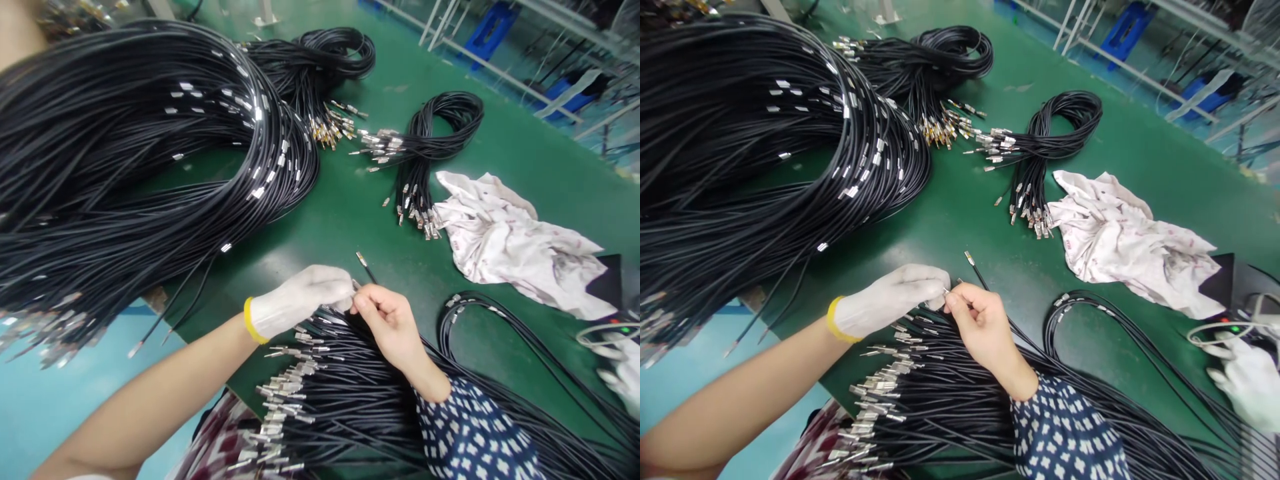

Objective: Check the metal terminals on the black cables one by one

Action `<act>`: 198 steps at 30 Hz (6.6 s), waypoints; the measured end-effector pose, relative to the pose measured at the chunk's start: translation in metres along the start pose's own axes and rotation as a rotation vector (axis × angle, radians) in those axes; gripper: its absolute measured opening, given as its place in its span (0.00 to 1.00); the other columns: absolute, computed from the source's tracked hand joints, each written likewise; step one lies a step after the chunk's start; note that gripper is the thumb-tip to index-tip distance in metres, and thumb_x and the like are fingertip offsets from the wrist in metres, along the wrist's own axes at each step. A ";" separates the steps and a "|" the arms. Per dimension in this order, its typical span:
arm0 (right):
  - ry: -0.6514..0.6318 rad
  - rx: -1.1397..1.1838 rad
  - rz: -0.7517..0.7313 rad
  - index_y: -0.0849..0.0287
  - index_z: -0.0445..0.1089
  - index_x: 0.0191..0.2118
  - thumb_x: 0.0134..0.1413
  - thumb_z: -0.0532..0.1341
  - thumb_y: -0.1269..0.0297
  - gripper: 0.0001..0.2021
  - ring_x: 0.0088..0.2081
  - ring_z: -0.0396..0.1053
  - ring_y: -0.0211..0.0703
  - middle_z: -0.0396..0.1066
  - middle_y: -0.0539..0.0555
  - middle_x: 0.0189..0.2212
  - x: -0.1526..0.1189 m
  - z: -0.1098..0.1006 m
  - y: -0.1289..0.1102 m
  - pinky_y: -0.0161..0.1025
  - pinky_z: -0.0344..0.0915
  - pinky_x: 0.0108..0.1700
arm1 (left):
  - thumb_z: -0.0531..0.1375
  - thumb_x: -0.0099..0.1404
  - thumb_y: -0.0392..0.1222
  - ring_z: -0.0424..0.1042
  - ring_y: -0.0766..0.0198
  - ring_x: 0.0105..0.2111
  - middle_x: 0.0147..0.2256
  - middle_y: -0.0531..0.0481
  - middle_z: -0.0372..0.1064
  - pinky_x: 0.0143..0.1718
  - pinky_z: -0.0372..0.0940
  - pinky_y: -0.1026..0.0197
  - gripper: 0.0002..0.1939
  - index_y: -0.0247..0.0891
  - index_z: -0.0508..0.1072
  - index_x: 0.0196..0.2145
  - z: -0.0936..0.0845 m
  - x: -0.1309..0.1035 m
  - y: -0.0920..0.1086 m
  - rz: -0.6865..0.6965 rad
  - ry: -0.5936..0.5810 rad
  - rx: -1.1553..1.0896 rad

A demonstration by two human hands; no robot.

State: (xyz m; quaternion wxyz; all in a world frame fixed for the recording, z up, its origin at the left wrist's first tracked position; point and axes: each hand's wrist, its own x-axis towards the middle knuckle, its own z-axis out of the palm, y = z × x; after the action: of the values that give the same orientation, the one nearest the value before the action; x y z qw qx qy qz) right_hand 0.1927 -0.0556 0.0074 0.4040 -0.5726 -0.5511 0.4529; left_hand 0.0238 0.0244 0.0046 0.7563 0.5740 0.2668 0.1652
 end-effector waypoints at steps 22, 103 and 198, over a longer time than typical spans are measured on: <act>0.095 -0.735 -0.223 0.55 0.79 0.40 0.68 0.58 0.62 0.12 0.42 0.75 0.48 0.80 0.56 0.39 0.006 -0.030 0.011 0.43 0.62 0.44 | 0.54 0.68 0.42 0.66 0.63 0.34 0.29 0.54 0.68 0.39 0.58 0.60 0.14 0.39 0.70 0.25 0.003 -0.002 0.000 -0.010 0.516 0.388; 0.023 -0.073 -0.094 0.59 0.68 0.22 0.65 0.58 0.58 0.20 0.20 0.58 0.35 0.65 0.48 0.18 -0.005 0.004 -0.004 0.33 0.54 0.23 | 0.57 0.65 0.44 0.60 0.66 0.29 0.26 0.52 0.63 0.31 0.55 0.62 0.13 0.36 0.67 0.25 -0.004 -0.002 -0.002 -0.018 -0.029 0.026; 0.349 -1.307 0.382 0.54 0.42 0.73 0.44 0.67 0.68 0.52 0.65 0.57 0.63 0.54 0.63 0.69 -0.367 -0.210 0.070 0.58 0.52 0.65 | 0.58 0.57 0.39 0.77 0.46 0.44 0.45 0.41 0.76 0.39 0.67 0.54 0.21 0.41 0.66 0.50 0.193 -0.002 0.001 -0.095 -0.174 1.759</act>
State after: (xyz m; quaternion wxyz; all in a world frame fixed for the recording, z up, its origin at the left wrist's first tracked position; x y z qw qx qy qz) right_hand 0.4206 -0.4186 0.0221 -0.0267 -0.8492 -0.5273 -0.0066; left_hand 0.1369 -0.1270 0.0440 0.0645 0.9466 0.2623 -0.1760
